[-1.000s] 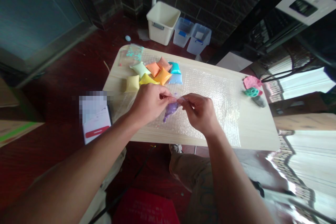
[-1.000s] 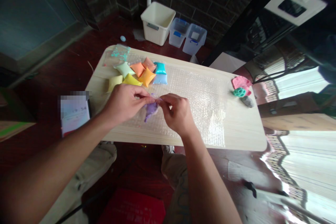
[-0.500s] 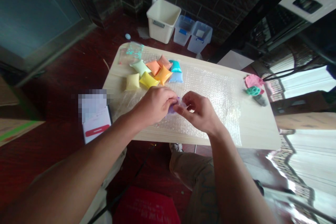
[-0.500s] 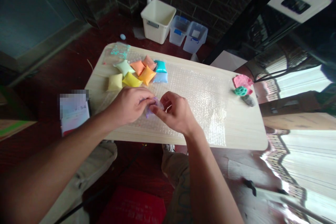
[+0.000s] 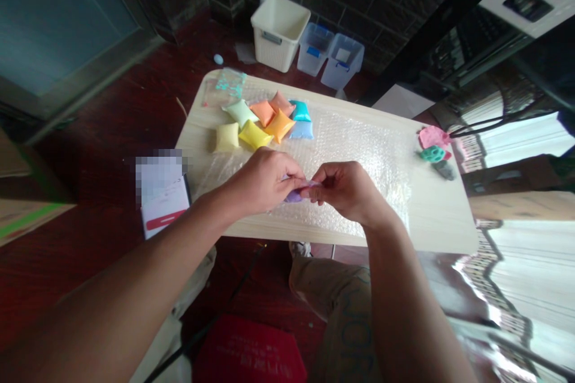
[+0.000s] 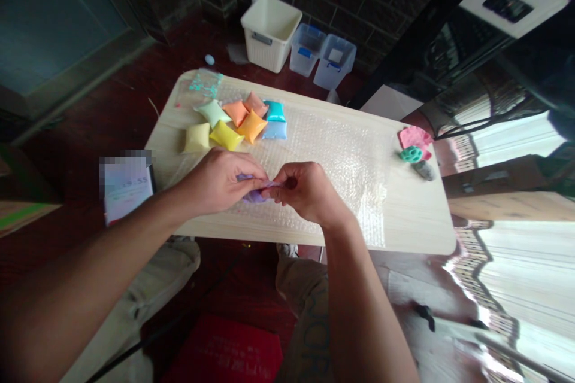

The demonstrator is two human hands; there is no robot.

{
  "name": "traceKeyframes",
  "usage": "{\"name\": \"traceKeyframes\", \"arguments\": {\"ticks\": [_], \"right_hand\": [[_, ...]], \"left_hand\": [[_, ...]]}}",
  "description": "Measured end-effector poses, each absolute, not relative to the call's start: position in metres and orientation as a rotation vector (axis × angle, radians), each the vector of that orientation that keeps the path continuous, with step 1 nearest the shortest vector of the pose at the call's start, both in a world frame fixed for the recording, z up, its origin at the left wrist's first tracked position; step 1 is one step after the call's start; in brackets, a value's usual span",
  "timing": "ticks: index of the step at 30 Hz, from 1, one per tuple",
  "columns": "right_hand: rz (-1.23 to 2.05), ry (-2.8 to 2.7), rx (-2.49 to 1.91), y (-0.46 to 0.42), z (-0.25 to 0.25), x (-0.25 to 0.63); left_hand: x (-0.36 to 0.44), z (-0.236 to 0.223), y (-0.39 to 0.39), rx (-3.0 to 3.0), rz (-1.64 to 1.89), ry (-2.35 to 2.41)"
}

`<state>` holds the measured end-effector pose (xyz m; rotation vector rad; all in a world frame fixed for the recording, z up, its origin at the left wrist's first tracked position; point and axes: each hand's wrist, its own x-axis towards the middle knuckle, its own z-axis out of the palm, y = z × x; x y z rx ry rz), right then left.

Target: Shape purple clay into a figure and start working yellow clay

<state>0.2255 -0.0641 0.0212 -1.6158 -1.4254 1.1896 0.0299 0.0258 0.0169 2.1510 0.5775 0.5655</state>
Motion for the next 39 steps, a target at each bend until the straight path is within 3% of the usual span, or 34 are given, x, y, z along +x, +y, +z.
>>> {"name": "traceKeyframes", "arguments": {"ticks": [7, 16, 30, 39], "right_hand": [[1.039, -1.637, -1.601, -0.068, 0.031, 0.225], [0.924, -1.287, -1.585, -0.061, 0.022, 0.227], [1.23, -1.147, -1.43, -0.061, 0.026, 0.225], [1.028, -1.291, -1.521, -0.062, 0.023, 0.225]], "left_hand": [[0.025, 0.008, 0.029, 1.941, 0.513, 0.644], [0.014, 0.0, 0.036, 1.299, 0.339, 0.533], [0.009, 0.0, 0.038, 1.386, 0.49, 0.607], [0.011, -0.002, 0.036, 1.336, 0.611, 0.619]]}}
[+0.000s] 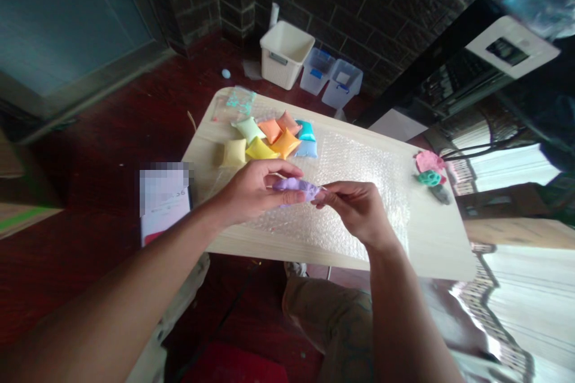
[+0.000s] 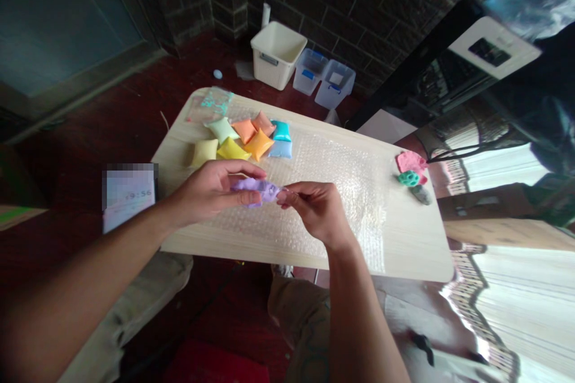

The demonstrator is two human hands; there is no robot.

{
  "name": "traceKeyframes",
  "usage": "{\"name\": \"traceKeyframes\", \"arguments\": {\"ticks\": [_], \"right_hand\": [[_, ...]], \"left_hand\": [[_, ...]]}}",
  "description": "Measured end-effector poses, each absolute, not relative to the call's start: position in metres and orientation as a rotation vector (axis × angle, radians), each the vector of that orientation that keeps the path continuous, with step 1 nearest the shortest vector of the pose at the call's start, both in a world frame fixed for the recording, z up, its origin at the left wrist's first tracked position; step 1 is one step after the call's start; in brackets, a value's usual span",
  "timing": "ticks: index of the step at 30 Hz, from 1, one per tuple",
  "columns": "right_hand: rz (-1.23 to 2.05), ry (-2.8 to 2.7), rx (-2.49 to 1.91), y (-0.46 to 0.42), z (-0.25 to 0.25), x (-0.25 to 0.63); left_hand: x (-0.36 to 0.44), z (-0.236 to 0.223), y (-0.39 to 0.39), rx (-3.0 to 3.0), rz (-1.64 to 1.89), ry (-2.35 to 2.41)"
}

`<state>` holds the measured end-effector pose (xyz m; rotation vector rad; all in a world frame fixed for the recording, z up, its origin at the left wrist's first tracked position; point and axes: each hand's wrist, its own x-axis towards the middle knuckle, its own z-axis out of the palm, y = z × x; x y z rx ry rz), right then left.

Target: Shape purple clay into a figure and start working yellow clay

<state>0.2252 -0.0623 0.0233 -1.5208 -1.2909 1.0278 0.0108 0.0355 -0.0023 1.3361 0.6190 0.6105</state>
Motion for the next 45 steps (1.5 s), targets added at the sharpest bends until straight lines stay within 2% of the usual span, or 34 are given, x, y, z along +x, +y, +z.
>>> {"name": "traceKeyframes", "arguments": {"ticks": [6, 13, 26, 36, 45], "right_hand": [[0.875, -1.451, -1.661, -0.064, 0.025, 0.224], [0.8, -1.213, -1.638, -0.062, 0.022, 0.218], [0.954, -1.43, -1.662, -0.063, 0.027, 0.212], [1.027, -1.272, -1.555, -0.06, 0.021, 0.205], [1.06, -1.175, -1.552, -0.06, 0.018, 0.207]], "left_hand": [[0.013, -0.004, 0.034, 1.157, 0.538, 0.632], [0.014, -0.003, 0.034, 0.972, 0.577, 0.595], [0.015, -0.009, 0.036, 0.931, 0.627, 0.655], [0.02, -0.002, 0.034, 0.78, 0.673, 0.629], [0.02, 0.002, 0.033, 0.914, 0.7, 0.652]]}}
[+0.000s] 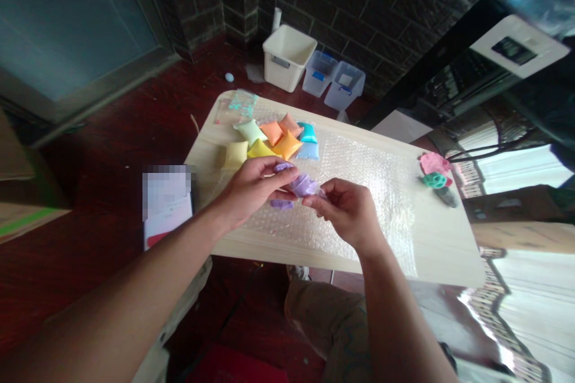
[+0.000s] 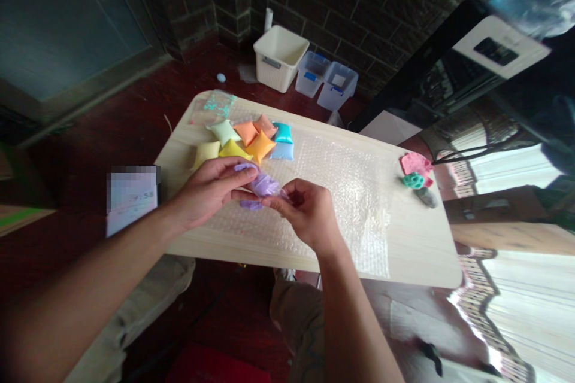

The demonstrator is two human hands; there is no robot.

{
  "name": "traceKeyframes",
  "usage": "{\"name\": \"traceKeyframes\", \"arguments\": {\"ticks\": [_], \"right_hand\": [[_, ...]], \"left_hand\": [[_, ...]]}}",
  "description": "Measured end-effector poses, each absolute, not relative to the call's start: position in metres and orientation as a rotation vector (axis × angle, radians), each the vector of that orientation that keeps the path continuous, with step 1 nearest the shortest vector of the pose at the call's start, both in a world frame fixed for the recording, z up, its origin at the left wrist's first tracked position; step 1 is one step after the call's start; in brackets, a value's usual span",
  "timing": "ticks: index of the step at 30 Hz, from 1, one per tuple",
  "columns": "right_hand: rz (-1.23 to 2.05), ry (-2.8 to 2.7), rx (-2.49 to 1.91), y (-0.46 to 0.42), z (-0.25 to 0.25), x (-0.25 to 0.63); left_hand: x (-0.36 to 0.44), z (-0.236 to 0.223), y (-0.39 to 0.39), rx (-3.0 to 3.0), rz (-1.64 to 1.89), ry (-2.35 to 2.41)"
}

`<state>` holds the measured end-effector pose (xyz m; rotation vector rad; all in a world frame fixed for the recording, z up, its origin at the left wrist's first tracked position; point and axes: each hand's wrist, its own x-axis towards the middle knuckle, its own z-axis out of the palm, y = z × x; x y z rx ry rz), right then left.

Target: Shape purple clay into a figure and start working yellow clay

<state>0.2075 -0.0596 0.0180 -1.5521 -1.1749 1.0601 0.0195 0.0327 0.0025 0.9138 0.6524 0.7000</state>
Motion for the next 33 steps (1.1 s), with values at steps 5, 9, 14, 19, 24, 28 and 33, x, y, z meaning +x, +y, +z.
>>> {"name": "traceKeyframes", "arguments": {"ticks": [5, 9, 14, 19, 24, 28, 33], "right_hand": [[1.095, -1.31, -1.511, -0.061, 0.019, 0.205], [1.104, -1.373, -1.47, -0.062, 0.022, 0.205], [1.154, -1.397, -1.452, -0.06, 0.021, 0.202], [1.042, -1.324, -1.53, -0.059, 0.016, 0.202], [0.893, -1.288, -1.533, -0.059, 0.01, 0.2], [0.713, -1.468, -1.621, -0.06, 0.016, 0.195], [0.517, -1.796, -1.648, -0.062, 0.025, 0.191]], "left_hand": [[0.022, 0.0, 0.033, 0.835, 0.663, 0.644], [0.022, -0.002, 0.034, 0.794, 0.641, 0.641], [0.023, -0.001, 0.032, 0.815, 0.681, 0.709], [0.022, 0.002, 0.029, 0.867, 0.702, 0.662], [0.019, 0.004, 0.027, 0.877, 0.686, 0.604], [0.022, 0.005, 0.023, 0.869, 0.673, 0.591], [0.025, 0.001, 0.023, 0.897, 0.794, 0.711]]}}
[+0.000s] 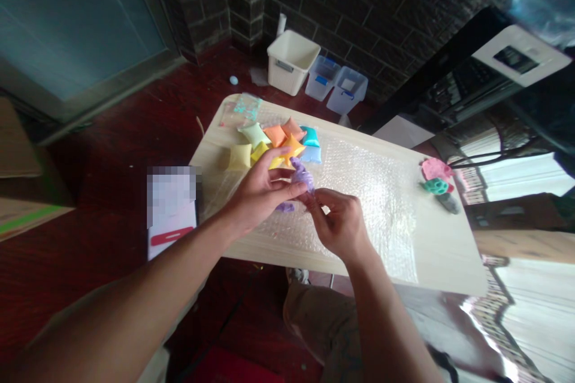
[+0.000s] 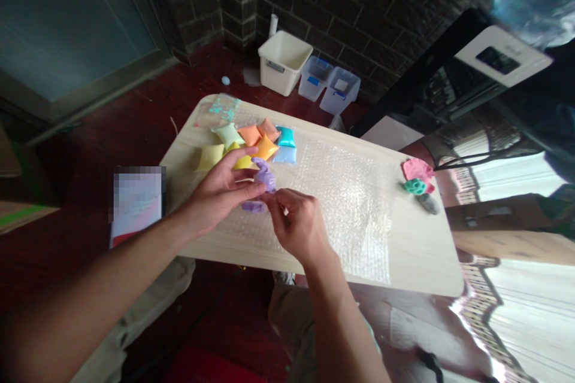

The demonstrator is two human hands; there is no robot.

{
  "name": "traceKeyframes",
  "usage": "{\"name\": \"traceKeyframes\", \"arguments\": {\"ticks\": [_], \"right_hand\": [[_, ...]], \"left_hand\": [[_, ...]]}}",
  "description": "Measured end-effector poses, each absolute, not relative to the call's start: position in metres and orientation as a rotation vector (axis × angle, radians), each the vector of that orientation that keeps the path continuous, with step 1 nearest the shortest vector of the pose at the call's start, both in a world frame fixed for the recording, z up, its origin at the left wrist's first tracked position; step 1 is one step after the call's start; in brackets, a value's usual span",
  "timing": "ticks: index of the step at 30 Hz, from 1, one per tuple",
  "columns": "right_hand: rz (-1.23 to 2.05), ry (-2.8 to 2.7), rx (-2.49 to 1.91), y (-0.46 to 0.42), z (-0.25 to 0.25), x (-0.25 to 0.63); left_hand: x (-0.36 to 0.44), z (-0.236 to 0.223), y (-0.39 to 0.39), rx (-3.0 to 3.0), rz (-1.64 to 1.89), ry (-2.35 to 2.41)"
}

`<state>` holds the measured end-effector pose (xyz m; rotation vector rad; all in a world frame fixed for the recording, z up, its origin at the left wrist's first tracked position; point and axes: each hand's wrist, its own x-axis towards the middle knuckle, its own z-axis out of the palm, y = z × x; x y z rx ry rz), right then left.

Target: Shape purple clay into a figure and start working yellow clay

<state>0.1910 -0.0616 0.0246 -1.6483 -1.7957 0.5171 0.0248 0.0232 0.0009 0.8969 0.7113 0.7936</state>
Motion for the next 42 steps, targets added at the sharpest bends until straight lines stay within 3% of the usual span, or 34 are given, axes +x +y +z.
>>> {"name": "traceKeyframes", "arguments": {"ticks": [6, 14, 25, 32, 42], "right_hand": [[0.6, -1.695, -1.693, -0.061, 0.018, 0.194], [0.775, -1.142, -1.594, -0.058, 0.015, 0.195], [1.146, -1.242, -1.46, -0.058, 0.013, 0.198], [1.0, -1.324, -1.593, -0.06, 0.013, 0.208], [1.183, -0.978, -1.36, -0.058, 0.018, 0.206]], "left_hand": [[0.026, -0.014, 0.024, 0.946, 0.706, 0.671], [0.028, -0.012, 0.023, 0.871, 0.614, 0.581], [0.03, -0.011, 0.019, 0.943, 0.619, 0.578], [0.028, -0.015, 0.021, 1.228, 0.682, 0.812], [0.021, -0.001, 0.02, 1.08, 0.561, 0.756]]}}
